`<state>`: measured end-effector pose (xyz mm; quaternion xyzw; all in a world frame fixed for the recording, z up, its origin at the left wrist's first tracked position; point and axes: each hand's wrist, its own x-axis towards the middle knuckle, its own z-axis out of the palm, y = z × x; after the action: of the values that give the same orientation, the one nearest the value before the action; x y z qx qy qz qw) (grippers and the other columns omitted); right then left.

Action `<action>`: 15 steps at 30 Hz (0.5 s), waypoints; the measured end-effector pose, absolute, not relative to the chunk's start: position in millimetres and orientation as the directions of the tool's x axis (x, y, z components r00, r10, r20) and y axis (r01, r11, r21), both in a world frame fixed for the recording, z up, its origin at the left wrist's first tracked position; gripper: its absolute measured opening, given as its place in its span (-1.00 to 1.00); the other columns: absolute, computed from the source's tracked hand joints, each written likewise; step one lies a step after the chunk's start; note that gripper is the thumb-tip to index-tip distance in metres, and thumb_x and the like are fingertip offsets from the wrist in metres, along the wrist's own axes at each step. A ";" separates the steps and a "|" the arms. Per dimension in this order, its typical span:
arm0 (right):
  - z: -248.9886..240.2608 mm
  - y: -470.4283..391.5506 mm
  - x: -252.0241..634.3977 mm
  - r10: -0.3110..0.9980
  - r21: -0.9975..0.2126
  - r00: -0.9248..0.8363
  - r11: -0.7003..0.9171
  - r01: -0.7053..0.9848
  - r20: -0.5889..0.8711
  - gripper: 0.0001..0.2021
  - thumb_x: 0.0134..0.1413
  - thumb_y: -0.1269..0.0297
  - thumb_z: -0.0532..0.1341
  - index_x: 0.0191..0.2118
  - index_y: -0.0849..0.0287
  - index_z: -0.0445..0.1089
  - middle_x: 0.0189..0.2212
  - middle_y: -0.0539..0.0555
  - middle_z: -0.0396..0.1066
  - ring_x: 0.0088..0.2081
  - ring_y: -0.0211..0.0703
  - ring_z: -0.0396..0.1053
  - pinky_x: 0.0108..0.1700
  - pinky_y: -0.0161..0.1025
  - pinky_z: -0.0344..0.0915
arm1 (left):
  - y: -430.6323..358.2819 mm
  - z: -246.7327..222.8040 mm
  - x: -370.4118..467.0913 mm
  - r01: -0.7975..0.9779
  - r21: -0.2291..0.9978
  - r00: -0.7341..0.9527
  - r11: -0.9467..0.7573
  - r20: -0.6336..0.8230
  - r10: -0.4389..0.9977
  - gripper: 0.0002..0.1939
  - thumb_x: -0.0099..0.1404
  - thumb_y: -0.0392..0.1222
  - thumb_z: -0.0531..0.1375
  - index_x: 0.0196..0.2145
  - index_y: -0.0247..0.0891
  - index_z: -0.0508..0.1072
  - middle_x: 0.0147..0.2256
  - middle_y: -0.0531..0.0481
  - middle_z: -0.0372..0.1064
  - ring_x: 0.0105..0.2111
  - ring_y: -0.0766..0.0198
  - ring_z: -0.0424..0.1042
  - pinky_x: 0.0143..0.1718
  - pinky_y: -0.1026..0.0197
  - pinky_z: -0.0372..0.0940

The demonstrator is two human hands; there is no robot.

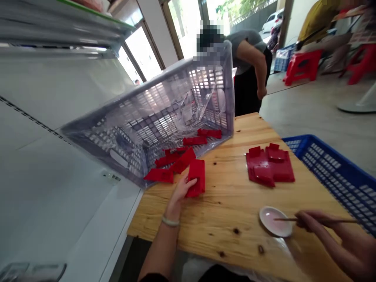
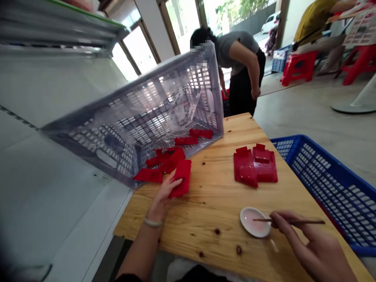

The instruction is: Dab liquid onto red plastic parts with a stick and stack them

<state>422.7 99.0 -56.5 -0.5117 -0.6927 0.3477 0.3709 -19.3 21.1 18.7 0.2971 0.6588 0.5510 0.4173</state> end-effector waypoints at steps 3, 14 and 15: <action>-30.3 90.1 418.9 0.975 -0.875 -0.197 0.185 0.448 0.105 -0.71 0.02 -0.17 0.38 -0.34 -0.10 0.70 -0.33 0.09 0.67 -0.23 0.25 0.65 -0.02 0.08 0.59 | 30.5 3.9 8.2 -0.185 0.940 -0.338 0.287 -0.335 0.880 -0.35 -0.01 -0.04 0.55 0.01 -0.34 0.55 -0.06 -0.29 0.63 -0.21 0.03 0.64 -0.12 0.01 0.55; -11.0 60.1 417.4 0.995 -0.921 0.086 0.022 0.389 0.060 -0.64 0.04 -0.17 0.39 -0.34 0.03 0.64 -0.33 0.12 0.64 -0.25 0.14 0.60 -0.07 0.01 0.48 | 36.6 5.6 47.2 -0.025 0.968 -0.414 0.248 -0.236 0.879 -0.37 0.34 -0.14 0.34 0.32 -0.25 0.37 0.33 -0.36 0.32 0.35 -0.15 0.31 0.34 -0.12 0.26; -12.4 59.9 417.7 0.993 -0.930 0.110 -0.007 0.369 0.036 -0.63 0.01 -0.19 0.40 -0.33 0.04 0.64 -0.33 0.13 0.64 -0.23 0.15 0.60 -0.06 0.02 0.48 | 35.7 9.9 54.1 0.054 0.974 -0.439 0.219 -0.174 0.881 -0.36 0.33 -0.11 0.37 0.31 -0.24 0.38 0.43 -0.35 0.17 0.46 -0.17 0.11 0.44 -0.11 0.10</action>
<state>417.7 59.9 -12.4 -0.6091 -0.5590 0.3642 0.4288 54.1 35.7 9.9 0.3483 0.6712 0.5186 0.3991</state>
